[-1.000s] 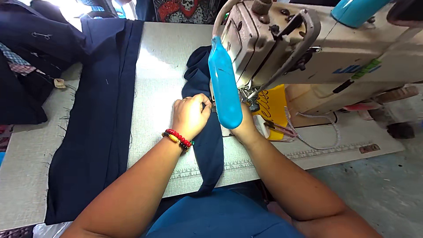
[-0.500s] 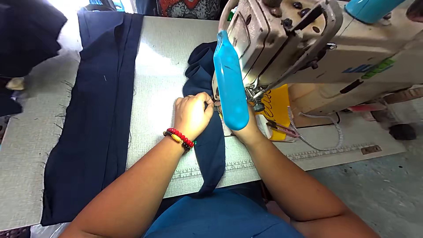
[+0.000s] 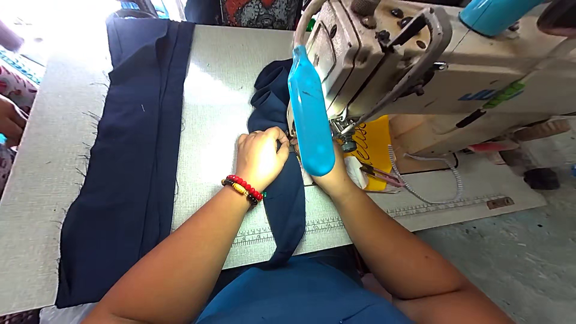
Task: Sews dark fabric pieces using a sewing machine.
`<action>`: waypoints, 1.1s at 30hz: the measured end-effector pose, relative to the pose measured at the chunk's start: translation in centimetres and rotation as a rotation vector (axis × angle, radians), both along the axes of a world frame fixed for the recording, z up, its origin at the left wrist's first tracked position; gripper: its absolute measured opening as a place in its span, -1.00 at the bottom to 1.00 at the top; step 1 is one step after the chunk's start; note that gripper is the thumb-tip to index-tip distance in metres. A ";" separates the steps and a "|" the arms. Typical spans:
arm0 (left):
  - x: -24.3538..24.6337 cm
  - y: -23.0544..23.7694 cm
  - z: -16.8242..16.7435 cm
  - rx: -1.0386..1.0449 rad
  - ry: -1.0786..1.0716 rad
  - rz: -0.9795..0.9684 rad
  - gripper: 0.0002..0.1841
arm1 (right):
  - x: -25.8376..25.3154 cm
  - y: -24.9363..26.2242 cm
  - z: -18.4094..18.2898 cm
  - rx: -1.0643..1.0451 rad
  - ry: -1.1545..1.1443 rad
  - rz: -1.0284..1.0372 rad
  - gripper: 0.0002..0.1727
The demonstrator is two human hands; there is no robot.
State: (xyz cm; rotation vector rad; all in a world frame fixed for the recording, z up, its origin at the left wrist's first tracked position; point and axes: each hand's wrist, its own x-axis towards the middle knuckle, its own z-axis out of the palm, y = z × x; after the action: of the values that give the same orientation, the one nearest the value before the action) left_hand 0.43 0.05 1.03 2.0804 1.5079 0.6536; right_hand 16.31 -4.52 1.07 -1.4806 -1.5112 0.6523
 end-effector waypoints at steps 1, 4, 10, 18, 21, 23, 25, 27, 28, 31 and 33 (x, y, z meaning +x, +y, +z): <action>0.0 0.0 -0.1 0.003 0.004 -0.002 -0.78 | 0.0 0.0 0.0 0.003 -0.005 0.000 -0.75; 0.1 0.0 -0.1 0.000 0.010 0.001 -0.78 | 0.0 0.0 0.2 -0.004 -0.018 0.001 -0.75; 0.1 0.0 0.0 -0.001 0.008 0.003 -0.78 | 0.0 -0.1 0.2 -0.008 -0.006 0.006 -0.76; 0.0 -0.1 0.1 -0.002 -0.004 -0.001 -0.78 | -0.1 0.0 0.2 0.000 -0.018 -0.004 -0.78; 0.0 0.0 0.1 -0.015 -0.001 -0.006 -0.78 | -0.2 0.0 0.4 -0.009 -0.032 -0.008 -0.78; 0.0 0.0 0.0 -0.012 -0.006 -0.003 -0.77 | -0.1 -0.1 0.4 -0.032 -0.046 -0.009 -0.77; 0.0 0.0 0.0 -0.012 -0.012 0.001 -0.78 | 0.0 -0.2 0.4 -0.079 -0.052 -0.009 -0.76; 0.0 -0.1 0.0 -0.006 -0.017 0.003 -0.78 | 0.0 -0.3 0.5 -0.100 -0.053 -0.010 -0.76; 0.0 0.0 0.0 -0.001 -0.019 0.004 -0.78 | 0.0 -0.3 0.5 -0.099 -0.054 -0.006 -0.77; 0.0 -0.1 -0.1 0.008 -0.018 0.003 -0.78 | 0.1 -0.2 0.4 -0.066 -0.059 0.004 -0.80; 0.0 0.0 -0.1 0.009 -0.015 0.004 -0.78 | 0.0 -0.2 0.5 -0.060 -0.060 0.003 -0.80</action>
State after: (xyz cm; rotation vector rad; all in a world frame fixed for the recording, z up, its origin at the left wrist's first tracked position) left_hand 0.48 0.02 0.93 2.0748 1.5039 0.6768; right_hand 16.33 -4.73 1.56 -1.5562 -1.5517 0.6653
